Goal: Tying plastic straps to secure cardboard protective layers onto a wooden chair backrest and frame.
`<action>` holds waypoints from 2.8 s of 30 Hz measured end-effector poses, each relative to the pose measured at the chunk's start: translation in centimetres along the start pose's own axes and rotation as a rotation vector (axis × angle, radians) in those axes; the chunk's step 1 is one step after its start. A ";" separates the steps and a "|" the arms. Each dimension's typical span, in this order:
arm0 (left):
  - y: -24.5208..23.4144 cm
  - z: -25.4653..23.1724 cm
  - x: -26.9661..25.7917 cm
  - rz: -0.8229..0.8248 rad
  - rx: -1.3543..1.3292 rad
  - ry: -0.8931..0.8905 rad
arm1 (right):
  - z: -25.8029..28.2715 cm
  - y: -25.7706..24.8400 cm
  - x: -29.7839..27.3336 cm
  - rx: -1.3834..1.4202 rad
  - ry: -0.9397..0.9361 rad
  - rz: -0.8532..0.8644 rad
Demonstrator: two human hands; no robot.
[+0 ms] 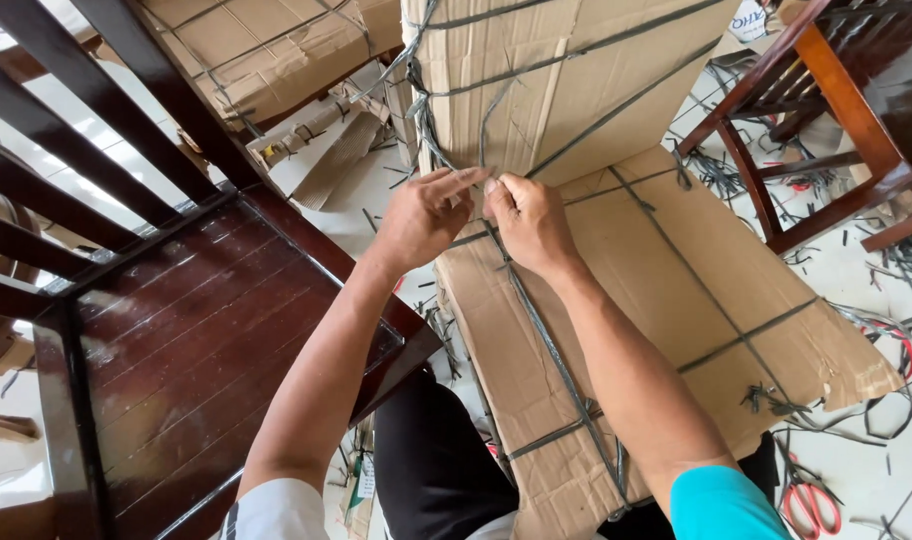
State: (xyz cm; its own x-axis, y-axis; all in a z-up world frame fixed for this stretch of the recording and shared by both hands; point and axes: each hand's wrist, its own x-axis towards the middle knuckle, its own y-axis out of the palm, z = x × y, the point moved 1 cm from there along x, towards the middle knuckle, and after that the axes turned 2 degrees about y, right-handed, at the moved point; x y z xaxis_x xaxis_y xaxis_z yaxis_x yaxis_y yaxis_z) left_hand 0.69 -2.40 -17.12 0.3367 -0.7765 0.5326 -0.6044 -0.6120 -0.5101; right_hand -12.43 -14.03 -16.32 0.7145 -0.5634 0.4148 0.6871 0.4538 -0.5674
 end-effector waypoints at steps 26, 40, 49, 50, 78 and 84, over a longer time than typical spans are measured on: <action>-2.9 -4.5 0.7 -0.127 -0.244 -0.280 | 0.8 -1.0 -0.4 -0.108 -0.340 0.012; 0.2 -2.4 0.4 -0.152 -0.119 -0.004 | -0.7 -0.6 0.1 0.078 -0.170 0.038; 2.3 -0.8 0.4 -0.387 0.344 0.257 | 1.4 -1.7 0.2 0.104 -0.169 0.037; 2.5 -0.2 0.4 -0.464 0.429 0.311 | 1.6 -1.8 0.2 0.113 -0.167 0.032; 0.8 1.2 -0.4 -0.223 0.145 -0.040 | 1.1 -1.3 0.2 0.217 -0.151 0.025; 0.0 -0.7 -0.5 -0.449 -0.320 -0.296 | 1.6 -1.1 0.3 0.287 -0.150 0.015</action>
State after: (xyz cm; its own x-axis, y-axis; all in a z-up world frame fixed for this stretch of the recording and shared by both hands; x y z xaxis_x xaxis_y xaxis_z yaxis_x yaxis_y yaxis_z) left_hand -0.01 -1.93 -16.92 0.7661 -0.4909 0.4148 -0.5284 -0.8485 -0.0283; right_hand -12.80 -13.56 -14.43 0.7218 -0.4570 0.5198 0.6700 0.6497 -0.3592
